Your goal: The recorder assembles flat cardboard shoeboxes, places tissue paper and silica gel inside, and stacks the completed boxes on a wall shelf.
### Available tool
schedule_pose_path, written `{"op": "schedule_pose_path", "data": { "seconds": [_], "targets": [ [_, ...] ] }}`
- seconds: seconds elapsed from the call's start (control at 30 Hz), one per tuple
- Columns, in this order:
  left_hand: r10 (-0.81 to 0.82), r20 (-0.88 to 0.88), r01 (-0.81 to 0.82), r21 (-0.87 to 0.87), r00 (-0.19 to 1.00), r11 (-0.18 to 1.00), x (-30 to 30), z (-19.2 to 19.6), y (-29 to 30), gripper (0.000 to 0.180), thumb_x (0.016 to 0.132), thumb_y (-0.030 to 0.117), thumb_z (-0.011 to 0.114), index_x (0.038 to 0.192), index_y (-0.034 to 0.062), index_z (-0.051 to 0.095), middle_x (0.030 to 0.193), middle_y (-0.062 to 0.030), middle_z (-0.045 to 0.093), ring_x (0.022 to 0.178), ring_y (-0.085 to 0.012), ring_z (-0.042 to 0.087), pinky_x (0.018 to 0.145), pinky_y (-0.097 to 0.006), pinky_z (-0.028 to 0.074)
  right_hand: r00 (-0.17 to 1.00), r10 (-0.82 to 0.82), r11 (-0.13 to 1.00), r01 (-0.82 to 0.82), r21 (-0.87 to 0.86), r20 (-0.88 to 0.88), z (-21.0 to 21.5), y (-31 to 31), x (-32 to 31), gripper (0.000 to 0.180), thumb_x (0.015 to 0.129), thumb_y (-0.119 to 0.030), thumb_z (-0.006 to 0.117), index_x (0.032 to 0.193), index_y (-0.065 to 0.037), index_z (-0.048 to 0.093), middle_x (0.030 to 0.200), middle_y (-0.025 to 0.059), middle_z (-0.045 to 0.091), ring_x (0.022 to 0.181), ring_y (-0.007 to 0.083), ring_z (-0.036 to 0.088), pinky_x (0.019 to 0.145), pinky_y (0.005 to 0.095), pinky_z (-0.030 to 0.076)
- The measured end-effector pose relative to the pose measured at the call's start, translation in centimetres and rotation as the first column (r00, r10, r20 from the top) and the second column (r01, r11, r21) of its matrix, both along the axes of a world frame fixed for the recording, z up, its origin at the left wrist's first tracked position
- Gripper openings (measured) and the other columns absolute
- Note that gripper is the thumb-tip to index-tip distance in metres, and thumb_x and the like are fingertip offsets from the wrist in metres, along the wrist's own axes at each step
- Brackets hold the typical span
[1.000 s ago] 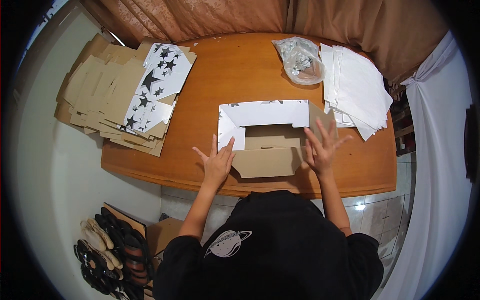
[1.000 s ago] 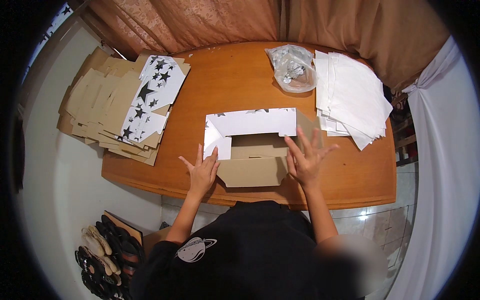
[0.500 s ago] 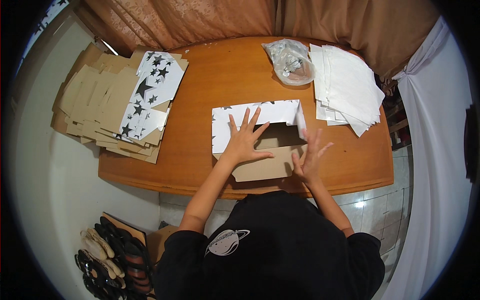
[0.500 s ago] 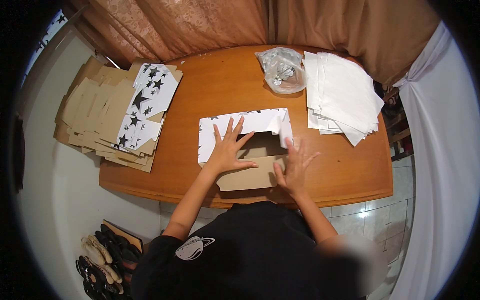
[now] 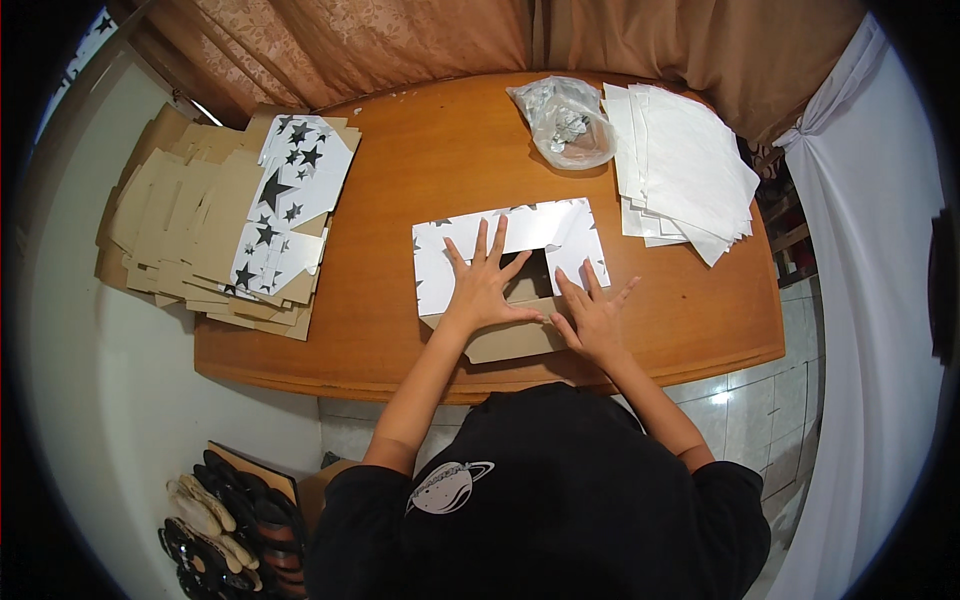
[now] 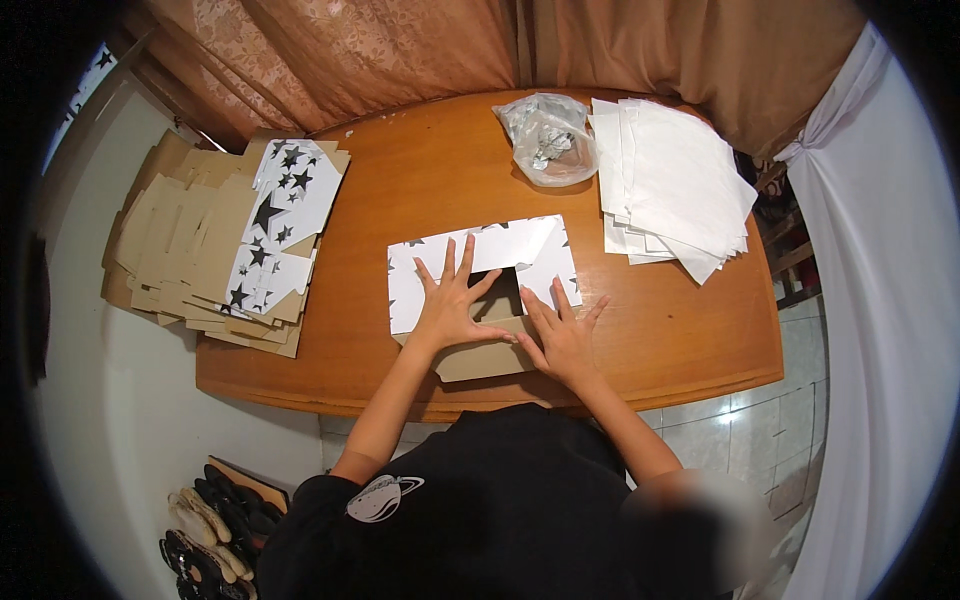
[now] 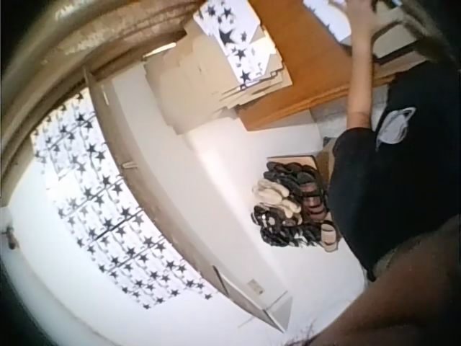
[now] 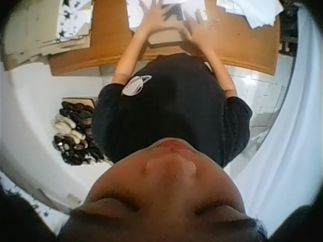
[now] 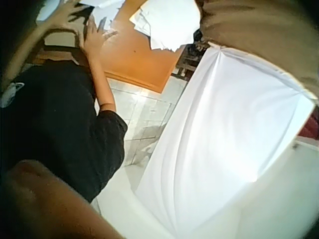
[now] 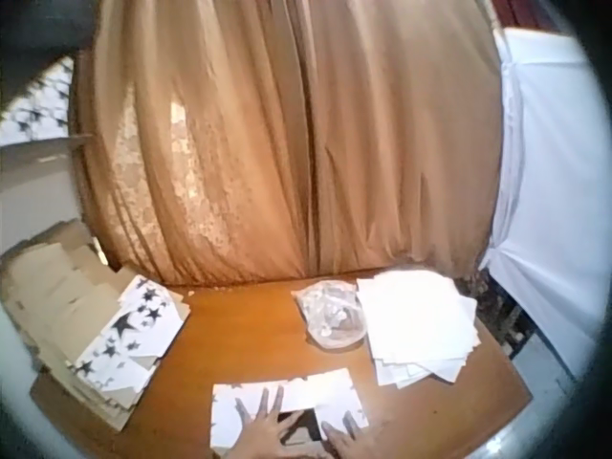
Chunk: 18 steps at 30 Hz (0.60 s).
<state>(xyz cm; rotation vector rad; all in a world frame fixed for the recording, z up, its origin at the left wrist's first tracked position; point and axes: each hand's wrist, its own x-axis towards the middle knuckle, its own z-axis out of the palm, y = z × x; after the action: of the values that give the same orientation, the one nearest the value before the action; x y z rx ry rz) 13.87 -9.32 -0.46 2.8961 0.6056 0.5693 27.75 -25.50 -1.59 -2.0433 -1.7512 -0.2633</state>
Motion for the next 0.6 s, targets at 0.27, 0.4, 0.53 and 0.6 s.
{"op": "schedule_pose_path", "data": {
  "seconds": [0.27, 0.4, 0.53, 0.6],
  "targets": [
    [0.027, -0.039, -0.027, 0.014, 0.999, 1.0, 0.1, 0.0, 0.0, 0.097, 0.046, 0.085, 0.052, 0.122, 0.0243, 0.055, 0.147, -0.0193, 0.008, 0.135, -0.0401, -0.001, 0.087, -0.075, -0.005, 0.995, 0.025, 0.999, -0.021, -0.043, 0.1, 0.5, 0.3, 0.4, 0.057, 0.085, -0.041, 0.049, 0.135, -0.018, 0.036, 0.12, -0.0035, 0.054, 0.128, 0.024, 0.034, 0.089, 0.0739, -0.011],
    [-0.001, 0.023, 0.001, 0.016, 1.0, 1.0, -0.1, 0.6, -0.2, 0.092, 0.05, 0.081, 0.055, 0.122, 0.0243, 0.055, 0.146, -0.0177, 0.012, 0.135, -0.0396, 0.005, 0.09, -0.074, -0.006, 0.995, 0.032, 0.997, -0.025, -0.073, 0.093, 0.2, 0.4, 0.6, 0.056, 0.084, -0.044, 0.049, 0.134, -0.021, 0.038, 0.124, -0.0041, 0.052, 0.128, 0.0262, 0.033, 0.089, 0.074, -0.011],
    [-0.089, 0.185, 0.035, 0.275, 0.979, 0.961, -1.9, 1.0, 0.1, 0.082, 0.059, 0.074, 0.056, 0.122, 0.0218, 0.055, 0.141, -0.0085, 0.033, 0.134, -0.0335, 0.017, 0.095, -0.069, -0.008, 0.991, 0.068, 0.997, -0.066, -0.028, 0.113, -0.9, -0.3, 2.0, 0.056, 0.082, -0.048, 0.049, 0.131, -0.021, 0.042, 0.128, -0.0043, 0.049, 0.13, 0.0276, 0.03, 0.09, 0.0725, -0.013],
    [-0.032, 0.242, -0.024, 0.224, 0.97, 0.974, -4.4, 0.7, 0.4, 0.081, 0.061, 0.075, 0.054, 0.122, 0.0206, 0.055, 0.138, -0.0058, 0.038, 0.133, -0.032, 0.022, 0.096, -0.067, -0.01, 0.987, 0.147, 0.987, -0.151, 0.049, 0.071, -1.3, -1.1, 3.2, 0.059, 0.079, -0.055, 0.048, 0.128, -0.022, 0.047, 0.132, -0.0051, 0.045, 0.132, 0.0292, 0.026, 0.091, 0.0702, -0.016]
  ]
}}
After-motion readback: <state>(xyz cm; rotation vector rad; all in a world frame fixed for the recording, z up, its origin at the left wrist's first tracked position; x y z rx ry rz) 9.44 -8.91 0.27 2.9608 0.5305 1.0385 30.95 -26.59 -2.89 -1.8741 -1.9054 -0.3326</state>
